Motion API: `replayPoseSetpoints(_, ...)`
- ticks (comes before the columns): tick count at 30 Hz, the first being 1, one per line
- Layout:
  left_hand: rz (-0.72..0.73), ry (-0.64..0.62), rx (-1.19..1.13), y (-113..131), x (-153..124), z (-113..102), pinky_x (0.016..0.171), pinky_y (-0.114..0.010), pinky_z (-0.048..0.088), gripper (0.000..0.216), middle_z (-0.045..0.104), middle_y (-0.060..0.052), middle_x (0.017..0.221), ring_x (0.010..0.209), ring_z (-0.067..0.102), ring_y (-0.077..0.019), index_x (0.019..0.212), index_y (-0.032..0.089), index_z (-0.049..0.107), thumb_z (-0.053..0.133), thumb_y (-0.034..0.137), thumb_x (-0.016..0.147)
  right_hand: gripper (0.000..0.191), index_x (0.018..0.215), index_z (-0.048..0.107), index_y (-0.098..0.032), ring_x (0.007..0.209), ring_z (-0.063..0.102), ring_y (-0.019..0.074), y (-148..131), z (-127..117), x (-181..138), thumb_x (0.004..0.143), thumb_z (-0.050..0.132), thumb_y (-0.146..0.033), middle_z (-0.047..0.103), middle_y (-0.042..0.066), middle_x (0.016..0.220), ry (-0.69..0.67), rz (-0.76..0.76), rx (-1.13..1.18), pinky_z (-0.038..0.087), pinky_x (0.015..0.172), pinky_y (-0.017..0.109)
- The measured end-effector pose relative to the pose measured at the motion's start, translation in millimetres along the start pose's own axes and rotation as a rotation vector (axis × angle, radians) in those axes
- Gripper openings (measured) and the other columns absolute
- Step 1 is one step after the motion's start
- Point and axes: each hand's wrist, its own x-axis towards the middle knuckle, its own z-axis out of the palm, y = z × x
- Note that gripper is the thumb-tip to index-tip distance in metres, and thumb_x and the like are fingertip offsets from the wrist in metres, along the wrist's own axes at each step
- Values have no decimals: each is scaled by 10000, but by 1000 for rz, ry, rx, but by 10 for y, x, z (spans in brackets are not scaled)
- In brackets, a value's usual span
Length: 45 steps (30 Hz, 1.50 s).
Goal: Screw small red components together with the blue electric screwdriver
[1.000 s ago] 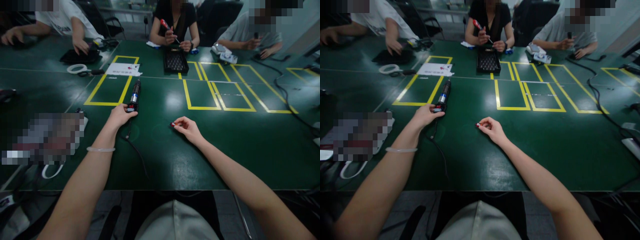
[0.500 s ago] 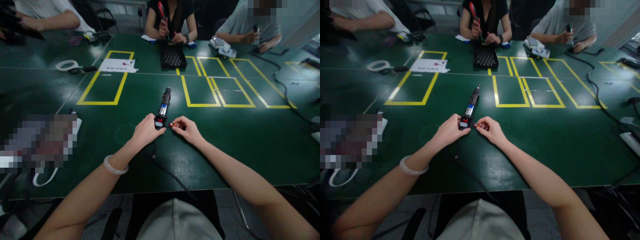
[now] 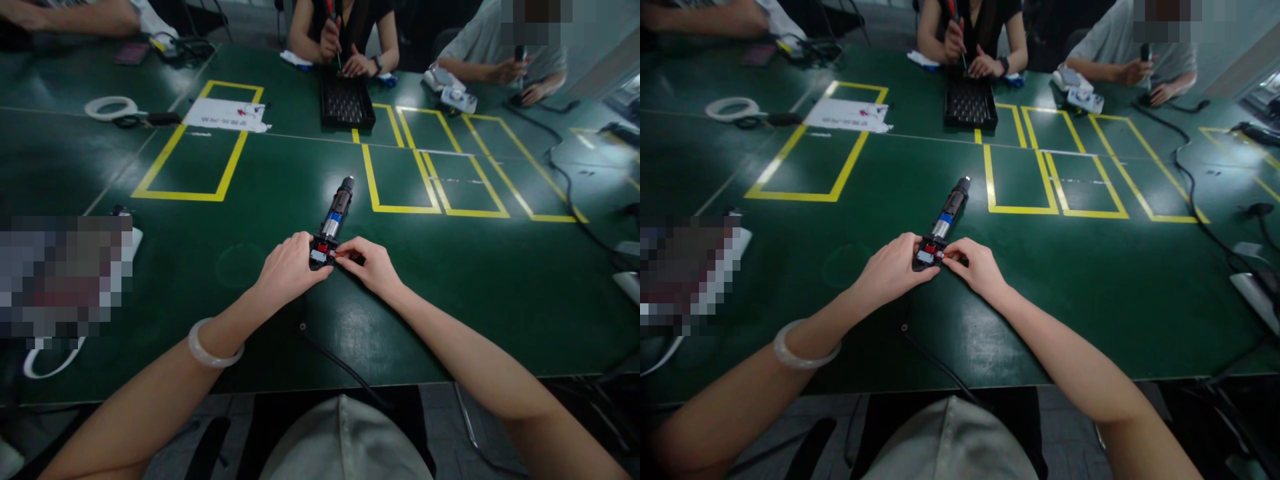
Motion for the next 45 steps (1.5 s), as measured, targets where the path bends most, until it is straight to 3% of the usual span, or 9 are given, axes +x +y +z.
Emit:
replayPoseSetpoints(4,-12,-4,-14,-49,21,-10,960,-406,494,602,630,-143,1257,1180,617,-330,1316,160,503,693,466,834,119,995,732,-231,862,696,197,-16,-15,-8,922,639,-219,761,46,961,-50,-17,5,558,798,347)
replayPoseSetpoints(9,-10,8,58,-62,43,13,990,-409,472,892,566,-178,1344,1246,576,-354,1568,160,271,649,569,870,211,1051,708,-241,967,696,220,-45,0,-12,904,588,-149,758,48,1035,-83,-54,-27,546,877,380)
replayPoseSetpoints(13,-53,37,146,-20,76,11,916,-412,489,791,602,-181,1237,1150,614,-369,1503,149,393,591,625,903,256,1100,663,-231,964,680,222,-41,-6,-8,881,583,-125,734,52,1022,-133,-69,-32,527,882,378)
replayPoseSetpoints(17,-59,41,201,8,114,-22,820,-394,503,560,631,-144,1126,1035,646,-348,1299,178,543,557,600,931,290,1158,619,-220,987,658,231,-21,-18,-5,882,589,-137,706,65,1040,-182,-93,-33,511,900,402)
replayPoseSetpoints(28,-42,82,385,-10,114,-65,863,-394,491,562,611,-168,1155,1055,632,-344,1334,149,488,566,547,945,269,1156,617,-222,994,665,209,14,-58,-41,903,578,-139,690,76,1102,-161,-70,120,555,920,398)
replayPoseSetpoints(36,-205,116,350,-365,260,-205,881,-421,507,586,598,-178,1189,1074,632,-369,1338,165,494,548,585,933,257,1151,621,-229,1000,671,205,4,-76,-38,910,578,-149,693,75,1107,-169,-52,119,562,924,401)
replayPoseSetpoints(45,-431,207,284,-1129,359,-463,953,-507,471,710,563,-213,1306,1178,570,-423,1416,178,469,506,674,910,238,1141,630,-224,1007,670,207,-2,-90,-37,918,580,-156,691,79,1098,-187,-58,104,560,921,396)
